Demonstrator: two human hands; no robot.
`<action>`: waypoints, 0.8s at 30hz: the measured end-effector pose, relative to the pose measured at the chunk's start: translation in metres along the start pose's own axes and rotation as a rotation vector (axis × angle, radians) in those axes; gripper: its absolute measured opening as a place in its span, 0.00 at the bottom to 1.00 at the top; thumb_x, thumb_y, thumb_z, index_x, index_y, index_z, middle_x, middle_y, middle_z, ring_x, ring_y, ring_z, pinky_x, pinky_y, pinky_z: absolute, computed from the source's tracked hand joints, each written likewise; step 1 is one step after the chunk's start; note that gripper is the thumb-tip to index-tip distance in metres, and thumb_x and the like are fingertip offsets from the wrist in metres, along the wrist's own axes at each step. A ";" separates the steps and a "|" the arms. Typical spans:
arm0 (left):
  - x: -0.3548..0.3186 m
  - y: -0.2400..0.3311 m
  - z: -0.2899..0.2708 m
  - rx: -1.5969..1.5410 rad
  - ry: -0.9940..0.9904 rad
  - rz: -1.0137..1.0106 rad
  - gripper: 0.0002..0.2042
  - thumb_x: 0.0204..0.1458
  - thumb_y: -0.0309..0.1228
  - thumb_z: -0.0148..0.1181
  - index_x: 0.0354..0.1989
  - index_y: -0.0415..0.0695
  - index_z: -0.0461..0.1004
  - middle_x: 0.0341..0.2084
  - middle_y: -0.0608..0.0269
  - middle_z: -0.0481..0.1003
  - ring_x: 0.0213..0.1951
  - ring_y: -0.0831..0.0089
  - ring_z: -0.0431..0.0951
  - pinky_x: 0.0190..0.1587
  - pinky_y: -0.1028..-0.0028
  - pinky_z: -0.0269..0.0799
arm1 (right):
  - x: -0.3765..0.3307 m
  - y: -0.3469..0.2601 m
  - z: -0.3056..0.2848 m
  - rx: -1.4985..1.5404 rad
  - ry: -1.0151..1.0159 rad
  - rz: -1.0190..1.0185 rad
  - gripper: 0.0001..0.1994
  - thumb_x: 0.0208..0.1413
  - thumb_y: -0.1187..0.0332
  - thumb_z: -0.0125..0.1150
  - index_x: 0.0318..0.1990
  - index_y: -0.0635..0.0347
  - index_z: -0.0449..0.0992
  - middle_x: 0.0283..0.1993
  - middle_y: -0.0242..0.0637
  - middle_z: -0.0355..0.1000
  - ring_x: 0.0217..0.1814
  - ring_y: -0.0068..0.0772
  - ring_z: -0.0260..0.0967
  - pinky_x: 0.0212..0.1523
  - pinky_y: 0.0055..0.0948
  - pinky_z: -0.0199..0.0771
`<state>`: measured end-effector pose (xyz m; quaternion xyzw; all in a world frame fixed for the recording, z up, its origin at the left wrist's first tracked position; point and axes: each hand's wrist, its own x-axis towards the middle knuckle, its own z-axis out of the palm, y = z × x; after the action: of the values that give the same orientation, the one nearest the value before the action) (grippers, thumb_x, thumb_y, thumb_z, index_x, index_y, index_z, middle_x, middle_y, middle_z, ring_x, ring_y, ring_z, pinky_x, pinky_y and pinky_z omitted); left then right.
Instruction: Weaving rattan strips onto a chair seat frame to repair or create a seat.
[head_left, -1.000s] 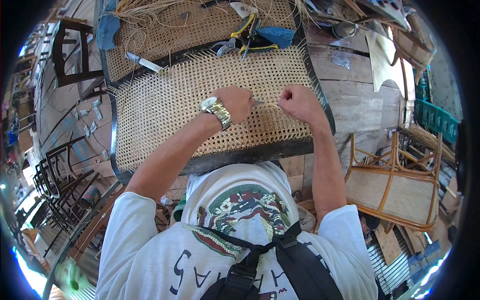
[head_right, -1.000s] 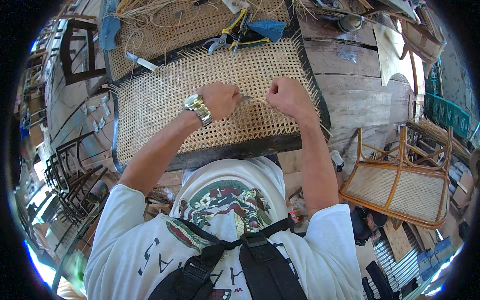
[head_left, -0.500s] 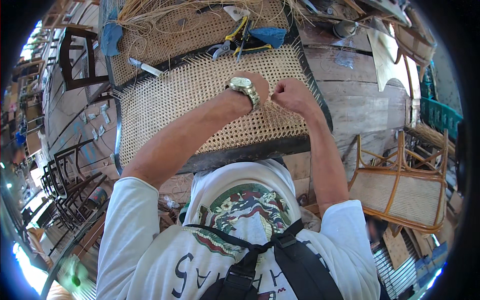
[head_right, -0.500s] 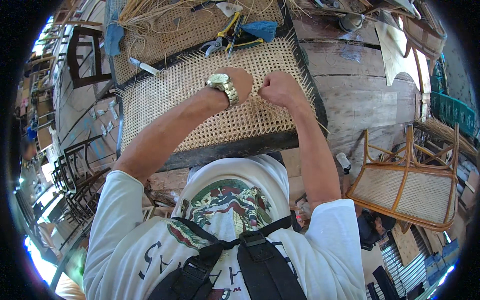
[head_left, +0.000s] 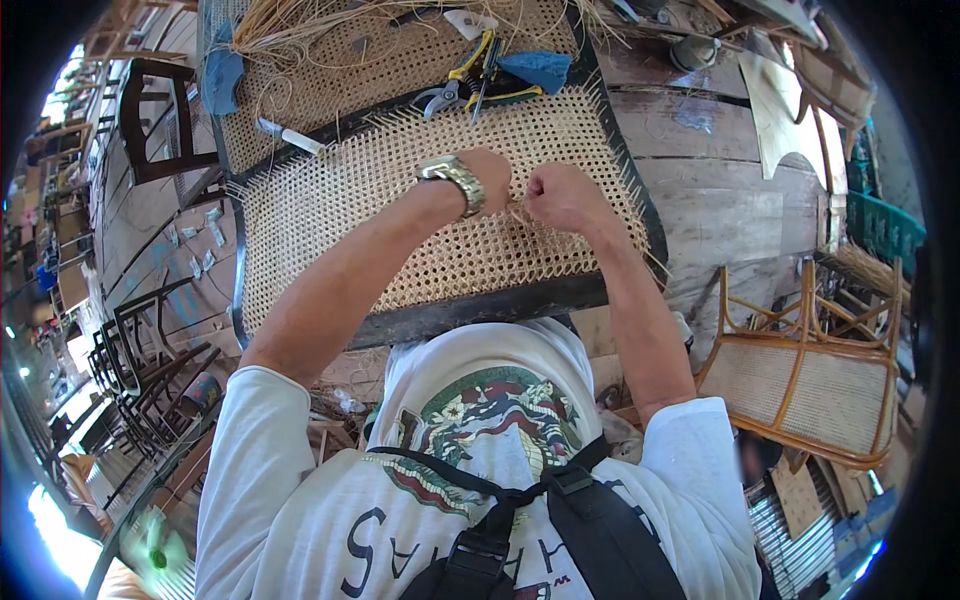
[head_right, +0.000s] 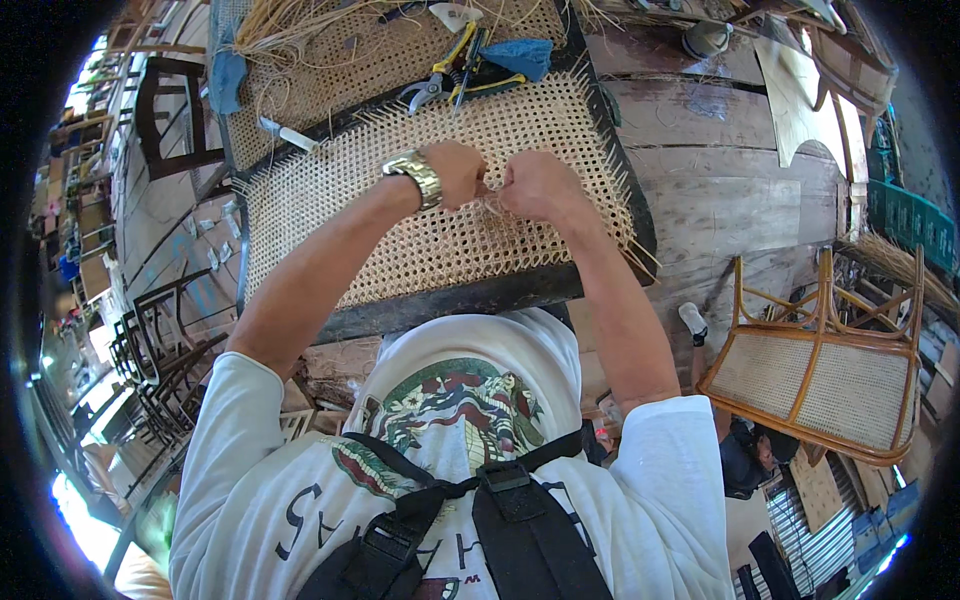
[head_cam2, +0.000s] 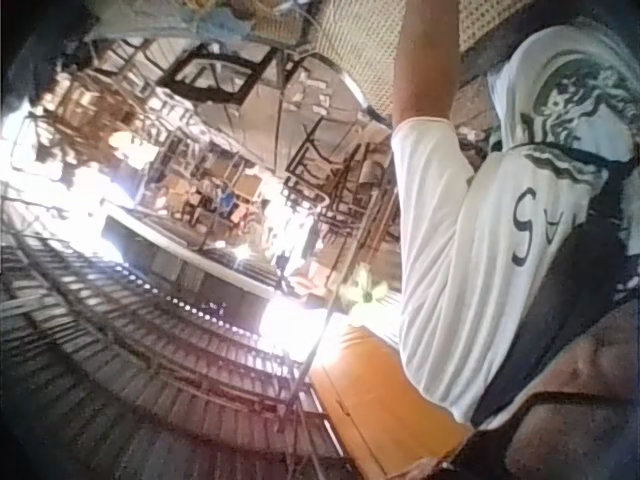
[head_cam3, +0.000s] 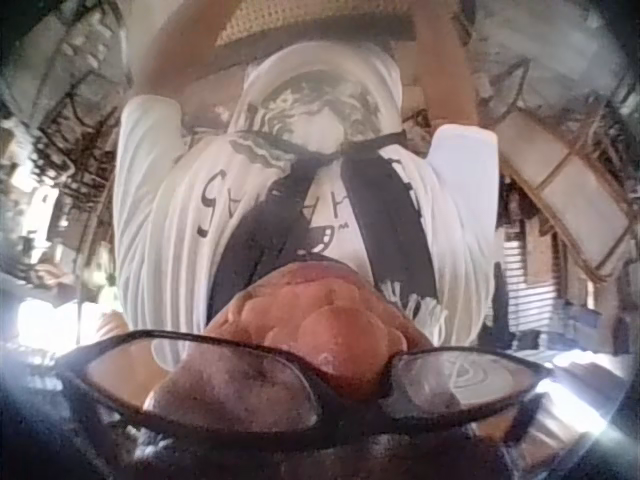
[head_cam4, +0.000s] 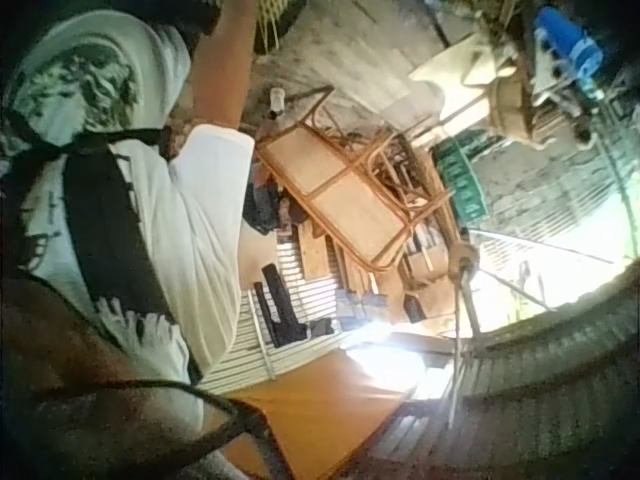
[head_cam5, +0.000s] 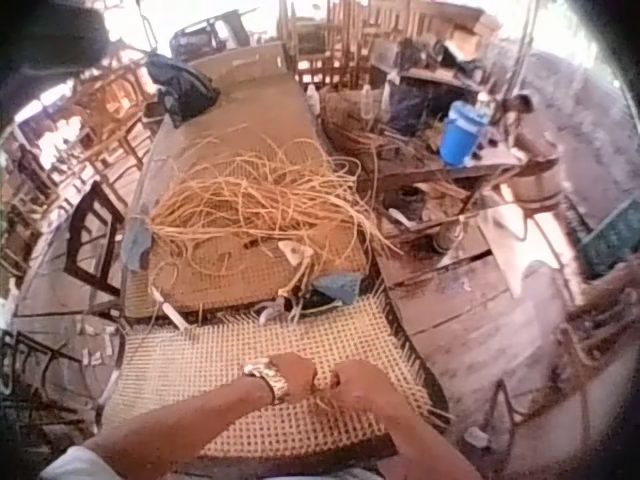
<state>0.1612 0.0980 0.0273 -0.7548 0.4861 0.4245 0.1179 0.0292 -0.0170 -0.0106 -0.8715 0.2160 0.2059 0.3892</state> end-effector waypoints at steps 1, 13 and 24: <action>0.006 -0.008 0.006 -0.116 -0.094 -0.002 0.14 0.60 0.38 0.54 0.37 0.42 0.82 0.24 0.57 0.82 0.26 0.68 0.84 0.35 0.64 0.79 | -0.001 -0.002 0.002 0.012 0.034 -0.011 0.06 0.45 0.68 0.64 0.28 0.62 0.79 0.27 0.42 0.77 0.29 0.38 0.75 0.33 0.37 0.73; -0.058 -0.045 -0.024 -0.081 0.332 0.047 0.20 0.58 0.50 0.57 0.30 0.44 0.80 0.24 0.53 0.80 0.28 0.57 0.81 0.31 0.59 0.74 | 0.001 -0.025 0.007 0.900 -0.159 -0.229 0.13 0.68 0.61 0.55 0.45 0.63 0.77 0.36 0.26 0.73 0.38 0.19 0.69 0.40 0.22 0.68; -0.019 -0.029 0.025 -0.152 0.157 0.025 0.15 0.60 0.41 0.52 0.43 0.46 0.80 0.34 0.49 0.81 0.38 0.52 0.82 0.42 0.56 0.76 | 0.000 -0.009 0.000 0.237 0.160 0.074 0.10 0.43 0.66 0.66 0.25 0.66 0.80 0.18 0.40 0.74 0.22 0.26 0.73 0.27 0.28 0.73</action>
<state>0.1691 0.1395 0.0197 -0.7864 0.4696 0.4011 0.0165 0.0337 -0.0115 -0.0050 -0.8244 0.3013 0.1231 0.4632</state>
